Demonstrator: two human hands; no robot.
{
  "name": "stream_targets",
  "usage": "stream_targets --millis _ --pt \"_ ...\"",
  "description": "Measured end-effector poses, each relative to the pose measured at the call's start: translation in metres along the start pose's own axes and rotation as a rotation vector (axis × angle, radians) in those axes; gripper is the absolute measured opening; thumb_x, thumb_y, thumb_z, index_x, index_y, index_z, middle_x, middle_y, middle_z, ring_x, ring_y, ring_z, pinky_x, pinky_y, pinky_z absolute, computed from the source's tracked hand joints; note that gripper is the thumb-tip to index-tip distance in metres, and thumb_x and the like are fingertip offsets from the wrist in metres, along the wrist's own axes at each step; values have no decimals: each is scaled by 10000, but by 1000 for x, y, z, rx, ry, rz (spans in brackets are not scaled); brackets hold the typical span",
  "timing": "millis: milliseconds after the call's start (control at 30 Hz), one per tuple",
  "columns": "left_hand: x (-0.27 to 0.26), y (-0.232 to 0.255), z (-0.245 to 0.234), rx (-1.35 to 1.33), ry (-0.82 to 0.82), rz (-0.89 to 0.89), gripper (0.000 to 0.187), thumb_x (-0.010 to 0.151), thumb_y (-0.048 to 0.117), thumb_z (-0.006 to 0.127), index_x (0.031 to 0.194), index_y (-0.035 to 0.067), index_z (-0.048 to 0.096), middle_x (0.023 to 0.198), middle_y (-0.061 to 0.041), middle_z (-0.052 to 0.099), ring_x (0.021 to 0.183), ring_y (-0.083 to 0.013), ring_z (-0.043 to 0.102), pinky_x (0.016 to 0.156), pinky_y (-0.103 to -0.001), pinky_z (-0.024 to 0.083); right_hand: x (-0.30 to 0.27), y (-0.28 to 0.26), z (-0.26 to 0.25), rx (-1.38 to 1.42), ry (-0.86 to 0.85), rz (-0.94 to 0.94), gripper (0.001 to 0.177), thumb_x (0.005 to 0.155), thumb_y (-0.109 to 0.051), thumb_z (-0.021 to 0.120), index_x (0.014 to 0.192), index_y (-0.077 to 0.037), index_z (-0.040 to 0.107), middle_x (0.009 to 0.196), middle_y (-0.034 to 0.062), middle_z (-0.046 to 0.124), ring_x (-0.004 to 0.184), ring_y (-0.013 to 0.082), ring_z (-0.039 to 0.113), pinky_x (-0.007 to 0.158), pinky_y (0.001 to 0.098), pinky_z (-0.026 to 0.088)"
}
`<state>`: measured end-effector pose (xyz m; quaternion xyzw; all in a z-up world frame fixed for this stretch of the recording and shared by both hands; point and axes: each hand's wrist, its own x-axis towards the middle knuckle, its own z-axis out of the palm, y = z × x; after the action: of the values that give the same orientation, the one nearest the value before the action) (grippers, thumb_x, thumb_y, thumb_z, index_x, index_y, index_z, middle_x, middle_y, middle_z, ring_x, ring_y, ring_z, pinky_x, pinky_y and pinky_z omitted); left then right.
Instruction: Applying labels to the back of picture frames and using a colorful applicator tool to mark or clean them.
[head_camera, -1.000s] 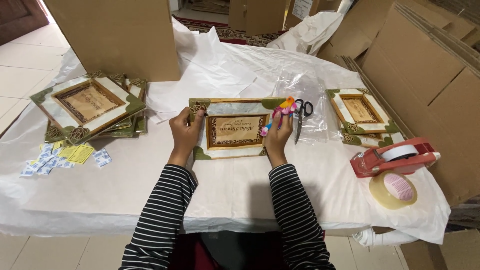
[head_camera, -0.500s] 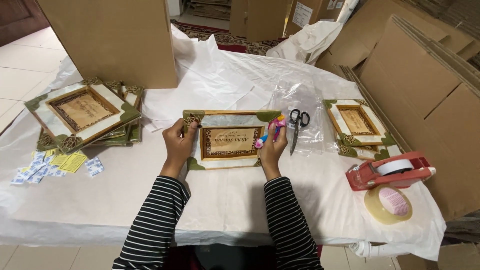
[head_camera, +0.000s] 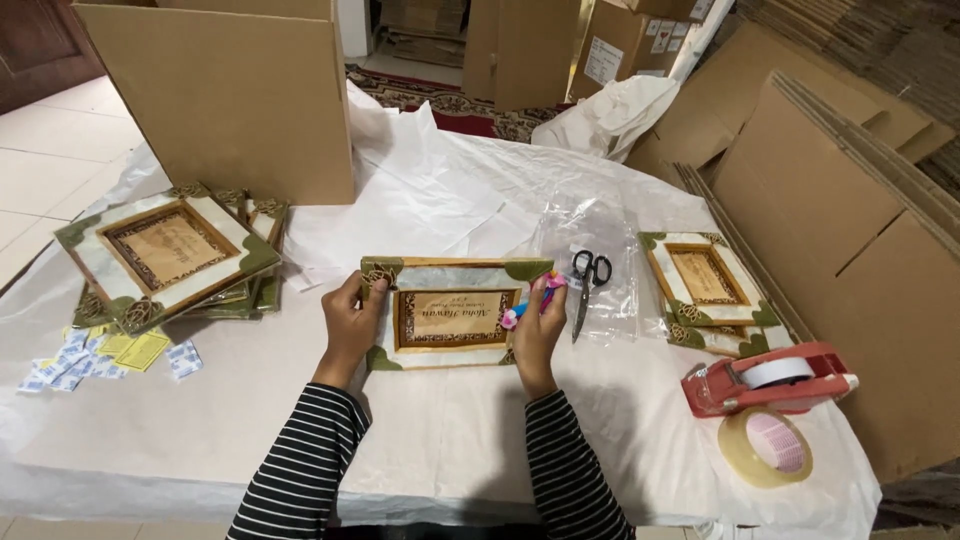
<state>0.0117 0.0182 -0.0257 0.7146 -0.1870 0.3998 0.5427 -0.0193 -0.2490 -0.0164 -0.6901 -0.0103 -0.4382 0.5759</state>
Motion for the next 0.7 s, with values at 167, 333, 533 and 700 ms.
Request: stream_targets --millis 167,333,533,700 --pt "2 12 0 18 9 -15 478 1027 353 652 650 126 464 433 -76 410 384 -180 403 452 -285 352 40 -43 -21 -317 -128 -357 329 1113 -263 397 1270 -17 549 1128 167 600 1112 353 595 1070 536 372" --pt "1 11 2 40 15 -28 454 997 337 677 646 129 478 439 -81 437 391 -199 444 455 -291 377 86 -122 -9 -648 -340 -786 218 1061 -285 558 993 -90 626 878 61 613 947 285 650 1001 442 434" --pt "2 22 2 16 30 -63 456 1006 350 658 641 131 494 431 -75 447 398 -153 445 453 -280 385 78 -201 33 -735 -1216 -98 434 1052 -303 435 1297 -1 627 1103 283 700 1071 416 697 967 567 505" --pt "0 15 4 35 31 -100 443 987 371 671 652 138 497 440 -75 458 415 -163 461 463 -284 409 80 -184 46 -617 -1291 -247 392 1059 -242 460 1269 40 633 1041 254 708 927 369 722 899 523 532"
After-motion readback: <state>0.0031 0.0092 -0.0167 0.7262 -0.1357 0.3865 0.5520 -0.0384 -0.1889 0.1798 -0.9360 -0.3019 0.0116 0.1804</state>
